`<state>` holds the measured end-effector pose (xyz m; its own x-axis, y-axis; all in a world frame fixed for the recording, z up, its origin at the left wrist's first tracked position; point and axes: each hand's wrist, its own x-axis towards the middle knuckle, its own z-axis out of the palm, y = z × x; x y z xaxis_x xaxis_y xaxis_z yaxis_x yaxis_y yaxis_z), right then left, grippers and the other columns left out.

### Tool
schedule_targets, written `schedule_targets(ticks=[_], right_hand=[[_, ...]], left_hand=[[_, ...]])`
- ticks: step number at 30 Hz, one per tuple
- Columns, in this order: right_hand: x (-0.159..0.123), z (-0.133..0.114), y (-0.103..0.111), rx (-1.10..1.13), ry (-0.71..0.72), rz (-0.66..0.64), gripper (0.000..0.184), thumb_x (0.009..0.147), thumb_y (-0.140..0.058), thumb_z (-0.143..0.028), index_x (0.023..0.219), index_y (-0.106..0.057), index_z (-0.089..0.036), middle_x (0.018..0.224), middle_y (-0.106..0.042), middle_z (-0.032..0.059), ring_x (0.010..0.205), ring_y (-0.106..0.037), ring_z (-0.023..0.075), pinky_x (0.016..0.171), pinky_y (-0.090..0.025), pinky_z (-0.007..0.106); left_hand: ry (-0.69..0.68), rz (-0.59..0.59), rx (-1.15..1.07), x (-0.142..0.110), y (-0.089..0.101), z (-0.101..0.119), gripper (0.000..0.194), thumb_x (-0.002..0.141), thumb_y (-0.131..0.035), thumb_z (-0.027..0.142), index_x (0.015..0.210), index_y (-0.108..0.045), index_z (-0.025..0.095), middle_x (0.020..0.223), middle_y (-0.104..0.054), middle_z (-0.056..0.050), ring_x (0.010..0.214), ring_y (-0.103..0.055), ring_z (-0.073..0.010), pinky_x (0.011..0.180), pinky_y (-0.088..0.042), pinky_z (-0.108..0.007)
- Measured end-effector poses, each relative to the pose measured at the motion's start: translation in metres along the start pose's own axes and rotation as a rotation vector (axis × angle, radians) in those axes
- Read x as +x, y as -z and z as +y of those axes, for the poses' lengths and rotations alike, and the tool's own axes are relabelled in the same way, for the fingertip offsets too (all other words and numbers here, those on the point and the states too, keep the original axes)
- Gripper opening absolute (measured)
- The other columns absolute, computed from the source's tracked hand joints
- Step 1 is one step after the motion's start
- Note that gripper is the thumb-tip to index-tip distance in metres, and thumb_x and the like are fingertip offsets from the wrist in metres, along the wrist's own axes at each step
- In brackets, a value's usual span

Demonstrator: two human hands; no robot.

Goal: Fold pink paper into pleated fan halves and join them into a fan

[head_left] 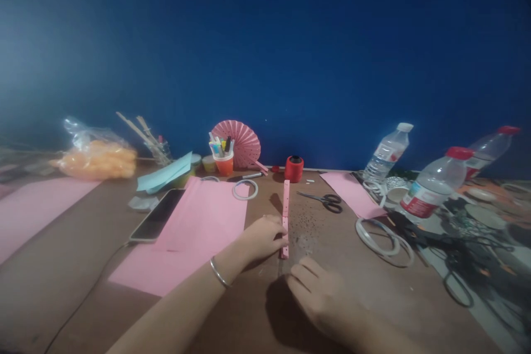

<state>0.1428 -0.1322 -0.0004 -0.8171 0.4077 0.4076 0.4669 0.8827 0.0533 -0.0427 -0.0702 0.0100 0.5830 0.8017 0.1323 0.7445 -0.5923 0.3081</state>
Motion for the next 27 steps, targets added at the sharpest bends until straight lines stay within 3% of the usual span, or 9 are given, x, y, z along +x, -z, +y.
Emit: schedule_targets(ticks=[9, 17, 24, 27], right_hand=[[-0.006, -0.003, -0.013, 0.068, -0.025, -0.045, 0.016, 0.083, -0.04, -0.012, 0.082, -0.055, -0.015, 0.073, -0.053, 0.0054, 0.068, -0.043, 0.0166, 0.058, -0.035, 0.027], [-0.004, -0.004, -0.015, 0.133, -0.075, -0.029, 0.017, 0.082, -0.039, -0.012, 0.078, -0.055, -0.017, 0.072, -0.054, 0.0046, 0.066, -0.045, 0.0158, 0.058, -0.036, 0.027], [0.02, 0.013, -0.003, 0.366, -0.373, 0.074, 0.014, 0.079, -0.044, -0.014, 0.076, -0.056, -0.019, 0.076, -0.056, 0.0039, 0.074, -0.049, 0.0151, 0.066, -0.038, 0.025], [0.034, 0.03, 0.002, 0.423, -0.472, 0.002, 0.013, 0.076, -0.047, -0.014, 0.075, -0.058, -0.021, 0.077, -0.057, 0.0021, 0.073, -0.051, 0.0149, 0.063, -0.038, 0.024]], left_hand=[[0.059, -0.026, -0.06, -0.005, 0.006, 0.006, 0.015, 0.074, -0.051, 0.022, 0.083, -0.063, 0.02, 0.083, -0.057, -0.004, 0.083, -0.052, -0.0183, 0.079, -0.037, -0.029], [0.061, -0.04, -0.052, -0.006, 0.005, 0.006, 0.015, 0.07, -0.053, 0.021, 0.082, -0.062, 0.019, 0.082, -0.056, -0.005, 0.083, -0.051, -0.0195, 0.078, -0.037, -0.03], [0.054, -0.016, -0.043, -0.006, 0.001, 0.002, 0.009, 0.071, -0.053, 0.022, 0.074, -0.06, 0.018, 0.078, -0.054, -0.004, 0.078, -0.05, -0.0181, 0.073, -0.036, -0.028], [0.025, -0.02, -0.098, -0.005, -0.001, -0.001, 0.011, 0.072, -0.054, 0.027, 0.074, -0.061, 0.019, 0.077, -0.054, -0.003, 0.075, -0.05, -0.0173, 0.071, -0.035, -0.028]])
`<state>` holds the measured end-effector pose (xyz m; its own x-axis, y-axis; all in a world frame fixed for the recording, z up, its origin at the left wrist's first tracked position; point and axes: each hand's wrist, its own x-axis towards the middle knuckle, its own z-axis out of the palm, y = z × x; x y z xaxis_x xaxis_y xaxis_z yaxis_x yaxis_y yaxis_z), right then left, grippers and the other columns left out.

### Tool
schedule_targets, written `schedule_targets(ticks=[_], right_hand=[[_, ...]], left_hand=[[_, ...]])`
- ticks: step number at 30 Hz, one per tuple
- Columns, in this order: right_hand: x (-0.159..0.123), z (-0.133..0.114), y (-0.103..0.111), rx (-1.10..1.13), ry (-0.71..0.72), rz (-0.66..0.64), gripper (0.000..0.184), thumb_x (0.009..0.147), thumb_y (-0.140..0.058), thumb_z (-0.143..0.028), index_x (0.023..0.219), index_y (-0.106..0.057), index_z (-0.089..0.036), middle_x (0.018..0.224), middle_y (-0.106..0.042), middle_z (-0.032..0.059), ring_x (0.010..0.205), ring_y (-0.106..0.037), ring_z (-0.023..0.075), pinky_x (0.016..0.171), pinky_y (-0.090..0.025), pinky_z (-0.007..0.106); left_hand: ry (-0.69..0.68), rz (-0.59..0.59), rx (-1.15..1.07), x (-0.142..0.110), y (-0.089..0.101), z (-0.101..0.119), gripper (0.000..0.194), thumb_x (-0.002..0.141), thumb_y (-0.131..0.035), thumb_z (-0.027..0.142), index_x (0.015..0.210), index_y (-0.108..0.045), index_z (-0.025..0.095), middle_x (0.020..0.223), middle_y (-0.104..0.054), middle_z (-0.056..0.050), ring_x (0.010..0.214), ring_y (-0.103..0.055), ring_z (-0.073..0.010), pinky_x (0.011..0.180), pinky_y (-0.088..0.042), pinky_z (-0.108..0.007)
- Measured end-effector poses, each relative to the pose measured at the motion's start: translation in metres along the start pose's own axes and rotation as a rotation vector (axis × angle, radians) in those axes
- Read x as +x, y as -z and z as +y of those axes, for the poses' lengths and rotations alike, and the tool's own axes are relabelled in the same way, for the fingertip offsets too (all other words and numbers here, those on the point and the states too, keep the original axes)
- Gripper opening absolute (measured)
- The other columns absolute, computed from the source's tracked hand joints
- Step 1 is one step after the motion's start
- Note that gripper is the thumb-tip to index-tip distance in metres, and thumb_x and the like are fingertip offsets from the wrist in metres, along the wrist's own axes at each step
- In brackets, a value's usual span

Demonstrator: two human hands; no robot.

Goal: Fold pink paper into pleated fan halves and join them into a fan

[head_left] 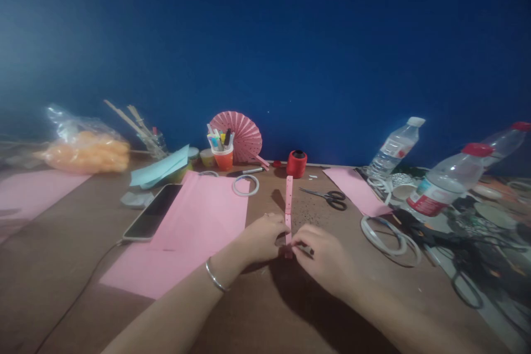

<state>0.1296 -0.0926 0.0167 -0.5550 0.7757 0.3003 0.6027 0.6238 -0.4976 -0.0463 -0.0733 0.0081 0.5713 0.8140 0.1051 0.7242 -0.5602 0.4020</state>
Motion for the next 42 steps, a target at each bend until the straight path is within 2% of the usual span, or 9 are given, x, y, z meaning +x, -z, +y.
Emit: schedule_targets(ticks=[3, 7, 15, 24, 42], right_hand=[[0.017, 0.007, 0.005, 0.048, -0.051, -0.072, 0.017, 0.072, -0.048, -0.011, 0.068, -0.061, -0.021, 0.071, -0.058, 0.0, 0.067, -0.051, 0.0133, 0.058, -0.035, 0.022], [0.027, 0.013, 0.004, 0.139, -0.057, -0.145, 0.023, 0.068, -0.048, -0.006, 0.06, -0.062, -0.021, 0.068, -0.059, -0.0017, 0.067, -0.052, 0.0118, 0.059, -0.034, 0.021], [0.024, 0.027, -0.01, 0.224, -0.118, -0.141, 0.015, 0.069, -0.051, -0.009, 0.065, -0.061, -0.02, 0.071, -0.061, -0.001, 0.069, -0.054, 0.0134, 0.062, -0.036, 0.022], [0.028, 0.033, -0.012, 0.231, -0.047, -0.121, 0.016, 0.07, -0.051, -0.006, 0.068, -0.061, -0.019, 0.074, -0.06, -0.0003, 0.073, -0.054, 0.0134, 0.066, -0.038, 0.022], [0.029, 0.033, -0.018, 0.148, -0.026, -0.125, 0.013, 0.071, -0.052, -0.009, 0.068, -0.059, -0.019, 0.074, -0.056, -0.0005, 0.071, -0.052, 0.0124, 0.065, -0.036, 0.021]], left_hand=[[-0.018, -0.004, -0.047, 0.001, 0.0, -0.002, 0.009, 0.07, -0.057, 0.028, 0.073, -0.061, 0.02, 0.076, -0.055, -0.002, 0.074, -0.05, -0.0168, 0.07, -0.035, -0.027], [-0.016, 0.038, -0.06, 0.0, 0.001, -0.002, 0.008, 0.068, -0.057, 0.023, 0.075, -0.059, 0.019, 0.077, -0.055, -0.002, 0.075, -0.049, -0.0166, 0.068, -0.034, -0.026], [-0.025, 0.031, -0.136, 0.0, 0.003, -0.004, 0.018, 0.066, -0.063, 0.026, 0.083, -0.06, 0.02, 0.084, -0.056, 0.0, 0.083, -0.049, -0.0165, 0.073, -0.035, -0.025], [0.033, 0.012, -0.168, 0.002, 0.004, -0.004, 0.022, 0.062, -0.067, 0.031, 0.078, -0.06, 0.017, 0.083, -0.055, -0.001, 0.081, -0.05, -0.0168, 0.069, -0.036, -0.025], [0.036, -0.003, -0.17, 0.001, 0.006, -0.003, 0.033, 0.06, -0.067, 0.043, 0.078, -0.06, 0.017, 0.082, -0.054, -0.002, 0.081, -0.049, -0.0173, 0.067, -0.036, -0.026]])
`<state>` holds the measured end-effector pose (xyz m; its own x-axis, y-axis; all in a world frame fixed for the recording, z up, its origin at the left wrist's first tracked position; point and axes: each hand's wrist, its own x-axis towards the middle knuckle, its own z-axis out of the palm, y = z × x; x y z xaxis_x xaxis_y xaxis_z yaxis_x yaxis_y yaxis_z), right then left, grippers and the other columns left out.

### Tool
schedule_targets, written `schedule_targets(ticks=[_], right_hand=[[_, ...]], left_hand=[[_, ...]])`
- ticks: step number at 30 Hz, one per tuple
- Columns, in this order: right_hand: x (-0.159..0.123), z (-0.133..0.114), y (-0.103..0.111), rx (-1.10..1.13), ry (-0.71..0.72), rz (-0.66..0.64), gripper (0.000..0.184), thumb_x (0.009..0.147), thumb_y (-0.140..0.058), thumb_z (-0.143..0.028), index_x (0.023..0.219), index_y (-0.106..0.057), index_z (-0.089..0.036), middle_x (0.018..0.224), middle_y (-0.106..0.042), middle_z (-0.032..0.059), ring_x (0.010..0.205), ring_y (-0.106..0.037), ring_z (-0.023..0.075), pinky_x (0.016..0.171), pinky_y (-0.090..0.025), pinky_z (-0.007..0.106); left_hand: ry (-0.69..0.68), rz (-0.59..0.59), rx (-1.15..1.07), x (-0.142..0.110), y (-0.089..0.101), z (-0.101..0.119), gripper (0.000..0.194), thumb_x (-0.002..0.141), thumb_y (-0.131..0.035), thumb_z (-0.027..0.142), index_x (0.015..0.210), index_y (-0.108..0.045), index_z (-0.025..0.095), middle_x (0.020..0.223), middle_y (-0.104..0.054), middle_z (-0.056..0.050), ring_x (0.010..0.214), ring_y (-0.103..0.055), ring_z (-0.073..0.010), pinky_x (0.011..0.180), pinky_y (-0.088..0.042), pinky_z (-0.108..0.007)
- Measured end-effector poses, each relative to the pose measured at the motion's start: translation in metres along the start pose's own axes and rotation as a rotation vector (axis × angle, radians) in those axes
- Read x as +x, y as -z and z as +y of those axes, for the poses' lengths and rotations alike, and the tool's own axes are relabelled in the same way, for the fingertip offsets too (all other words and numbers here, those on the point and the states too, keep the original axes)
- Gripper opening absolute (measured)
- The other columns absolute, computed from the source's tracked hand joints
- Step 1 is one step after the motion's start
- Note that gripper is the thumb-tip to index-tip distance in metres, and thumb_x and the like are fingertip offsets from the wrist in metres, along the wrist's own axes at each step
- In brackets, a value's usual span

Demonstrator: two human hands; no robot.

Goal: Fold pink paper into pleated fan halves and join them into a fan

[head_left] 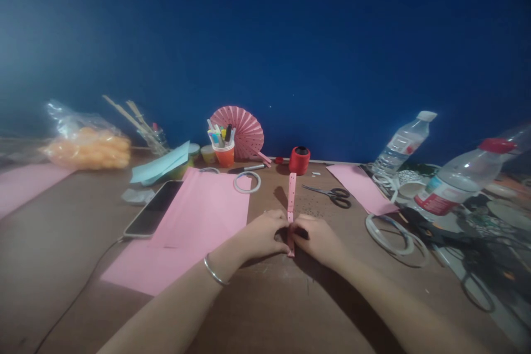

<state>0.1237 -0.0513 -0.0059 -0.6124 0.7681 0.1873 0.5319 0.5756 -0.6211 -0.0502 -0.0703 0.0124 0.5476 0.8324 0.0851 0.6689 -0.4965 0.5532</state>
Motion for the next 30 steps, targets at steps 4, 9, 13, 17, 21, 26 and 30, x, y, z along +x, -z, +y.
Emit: schedule_targets(ticks=[4, 9, 13, 17, 21, 26, 30], right_hand=[[0.0, -0.001, 0.001, -0.011, -0.008, -0.009, 0.012, 0.071, -0.052, -0.009, 0.068, -0.059, -0.019, 0.075, -0.057, -0.0001, 0.072, -0.052, 0.0127, 0.066, -0.036, 0.021], [0.0, -0.002, 0.001, -0.019, -0.007, -0.017, 0.013, 0.071, -0.051, -0.009, 0.068, -0.059, -0.019, 0.076, -0.057, 0.0001, 0.073, -0.052, 0.0131, 0.067, -0.036, 0.022], [0.0, -0.002, 0.001, -0.03, -0.006, -0.008, 0.013, 0.071, -0.051, -0.01, 0.068, -0.059, -0.018, 0.075, -0.056, 0.0003, 0.071, -0.052, 0.0129, 0.066, -0.036, 0.022], [-0.001, -0.002, -0.001, -0.03, -0.004, 0.003, 0.012, 0.07, -0.051, -0.01, 0.067, -0.059, -0.018, 0.074, -0.056, 0.0, 0.07, -0.051, 0.0122, 0.065, -0.036, 0.021], [0.0, 0.0, -0.005, -0.024, -0.043, 0.024, 0.01, 0.066, -0.053, -0.01, 0.064, -0.057, -0.018, 0.072, -0.055, -0.0006, 0.068, -0.051, 0.0119, 0.062, -0.034, 0.02], [0.006, 0.001, -0.007, -0.022, -0.239, 0.081, 0.009, 0.063, -0.056, -0.016, 0.066, -0.048, -0.019, 0.058, -0.05, -0.005, 0.052, -0.042, 0.0095, 0.05, -0.027, 0.019], [0.011, 0.001, -0.004, -0.01, -0.216, 0.039, 0.013, 0.06, -0.056, -0.017, 0.061, -0.044, -0.019, 0.056, -0.048, -0.0054, 0.051, -0.04, 0.0088, 0.049, -0.025, 0.019]], left_hand=[[0.009, -0.014, -0.015, 0.0, 0.001, 0.001, 0.033, 0.06, -0.067, 0.043, 0.078, -0.06, 0.017, 0.083, -0.053, -0.002, 0.08, -0.049, -0.0174, 0.067, -0.036, -0.026], [-0.005, -0.028, -0.041, -0.001, 0.003, 0.002, 0.031, 0.063, -0.065, 0.043, 0.081, -0.061, 0.018, 0.085, -0.054, -0.002, 0.083, -0.049, -0.0179, 0.07, -0.036, -0.026], [-0.002, -0.023, -0.043, -0.001, 0.003, 0.003, 0.034, 0.062, -0.066, 0.044, 0.083, -0.061, 0.018, 0.085, -0.055, -0.003, 0.083, -0.049, -0.0183, 0.07, -0.036, -0.027], [-0.002, -0.035, -0.043, -0.001, 0.004, 0.002, 0.036, 0.062, -0.066, 0.045, 0.086, -0.061, 0.019, 0.087, -0.055, -0.003, 0.084, -0.049, -0.0189, 0.071, -0.036, -0.027], [0.003, -0.038, -0.05, -0.002, 0.005, 0.003, 0.036, 0.062, -0.065, 0.044, 0.089, -0.06, 0.021, 0.089, -0.055, -0.003, 0.085, -0.049, -0.0194, 0.073, -0.037, -0.028], [0.025, -0.007, -0.062, -0.003, 0.003, 0.009, 0.035, 0.061, -0.068, 0.038, 0.089, -0.058, 0.02, 0.092, -0.056, -0.003, 0.088, -0.05, -0.0204, 0.074, -0.037, -0.029], [0.062, 0.01, -0.111, -0.005, 0.006, 0.012, 0.04, 0.06, -0.069, 0.03, 0.097, -0.054, 0.022, 0.096, -0.057, -0.001, 0.086, -0.052, -0.0186, 0.071, -0.04, -0.026]])
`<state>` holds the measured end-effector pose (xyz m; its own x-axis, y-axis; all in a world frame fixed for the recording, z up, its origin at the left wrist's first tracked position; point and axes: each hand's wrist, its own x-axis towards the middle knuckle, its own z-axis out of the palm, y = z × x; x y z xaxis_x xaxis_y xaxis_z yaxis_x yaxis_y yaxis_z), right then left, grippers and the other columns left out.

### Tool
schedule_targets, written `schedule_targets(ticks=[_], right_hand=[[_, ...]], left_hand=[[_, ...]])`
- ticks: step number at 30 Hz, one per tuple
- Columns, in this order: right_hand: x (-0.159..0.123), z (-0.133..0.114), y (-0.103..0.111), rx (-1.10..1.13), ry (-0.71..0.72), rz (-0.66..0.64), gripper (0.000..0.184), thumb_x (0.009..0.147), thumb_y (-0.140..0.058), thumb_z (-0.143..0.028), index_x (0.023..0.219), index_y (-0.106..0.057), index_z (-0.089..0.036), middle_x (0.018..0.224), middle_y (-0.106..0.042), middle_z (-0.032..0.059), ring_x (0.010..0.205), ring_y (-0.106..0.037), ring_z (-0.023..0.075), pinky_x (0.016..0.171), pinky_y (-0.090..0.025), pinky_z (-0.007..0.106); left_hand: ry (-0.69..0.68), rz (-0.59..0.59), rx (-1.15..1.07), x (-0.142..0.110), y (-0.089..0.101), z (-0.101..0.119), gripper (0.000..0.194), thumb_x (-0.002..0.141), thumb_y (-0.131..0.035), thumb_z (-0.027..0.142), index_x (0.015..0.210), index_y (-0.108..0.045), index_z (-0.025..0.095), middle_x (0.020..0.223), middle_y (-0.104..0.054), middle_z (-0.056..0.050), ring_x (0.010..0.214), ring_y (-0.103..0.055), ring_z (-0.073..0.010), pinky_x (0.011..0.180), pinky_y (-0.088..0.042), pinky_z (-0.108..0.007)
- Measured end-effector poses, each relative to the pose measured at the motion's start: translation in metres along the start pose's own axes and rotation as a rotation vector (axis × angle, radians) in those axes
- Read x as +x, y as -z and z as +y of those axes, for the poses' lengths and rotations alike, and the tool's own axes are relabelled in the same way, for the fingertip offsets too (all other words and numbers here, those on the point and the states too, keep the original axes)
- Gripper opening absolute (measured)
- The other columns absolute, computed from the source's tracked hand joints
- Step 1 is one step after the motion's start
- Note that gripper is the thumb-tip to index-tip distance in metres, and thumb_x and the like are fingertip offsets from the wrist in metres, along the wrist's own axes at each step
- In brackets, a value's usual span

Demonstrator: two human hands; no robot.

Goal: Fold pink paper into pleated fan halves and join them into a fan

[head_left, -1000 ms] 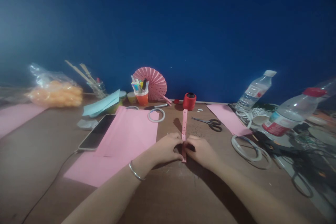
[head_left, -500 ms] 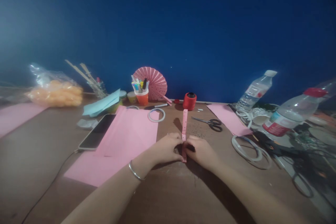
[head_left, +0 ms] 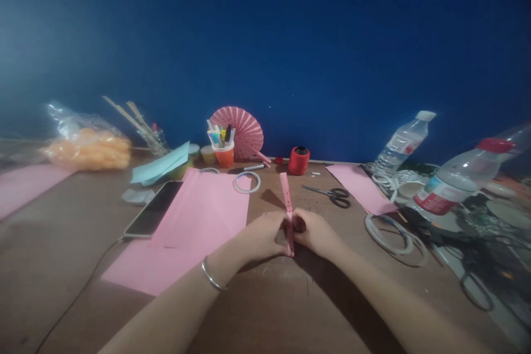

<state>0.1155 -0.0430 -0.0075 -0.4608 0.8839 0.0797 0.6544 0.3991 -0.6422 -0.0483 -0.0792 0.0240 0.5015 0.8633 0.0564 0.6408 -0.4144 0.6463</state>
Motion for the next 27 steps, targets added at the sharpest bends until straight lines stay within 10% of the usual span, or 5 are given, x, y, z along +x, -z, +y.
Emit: schedule_targets(ticks=[6, 27], right_hand=[[-0.001, 0.003, -0.001, 0.016, 0.036, -0.024, 0.01, 0.06, -0.052, -0.01, 0.063, -0.048, -0.019, 0.06, -0.052, -0.0044, 0.055, -0.043, 0.0094, 0.05, -0.027, 0.018], [0.008, 0.008, 0.006, 0.01, -0.004, -0.078, 0.011, 0.057, -0.06, -0.018, 0.062, -0.05, -0.018, 0.059, -0.053, -0.0051, 0.054, -0.045, 0.0085, 0.048, -0.027, 0.018]], left_hand=[[-0.112, -0.074, 0.262, -0.009, 0.008, 0.007, 0.015, 0.077, -0.05, 0.019, 0.088, -0.059, 0.02, 0.094, -0.058, -0.002, 0.088, -0.052, -0.0171, 0.079, -0.039, -0.03], [-0.428, -0.077, 0.758, -0.036, -0.019, 0.015, 0.03, 0.077, -0.04, 0.003, 0.101, -0.055, 0.01, 0.101, -0.057, -0.012, 0.088, -0.051, -0.022, 0.069, -0.043, -0.037]])
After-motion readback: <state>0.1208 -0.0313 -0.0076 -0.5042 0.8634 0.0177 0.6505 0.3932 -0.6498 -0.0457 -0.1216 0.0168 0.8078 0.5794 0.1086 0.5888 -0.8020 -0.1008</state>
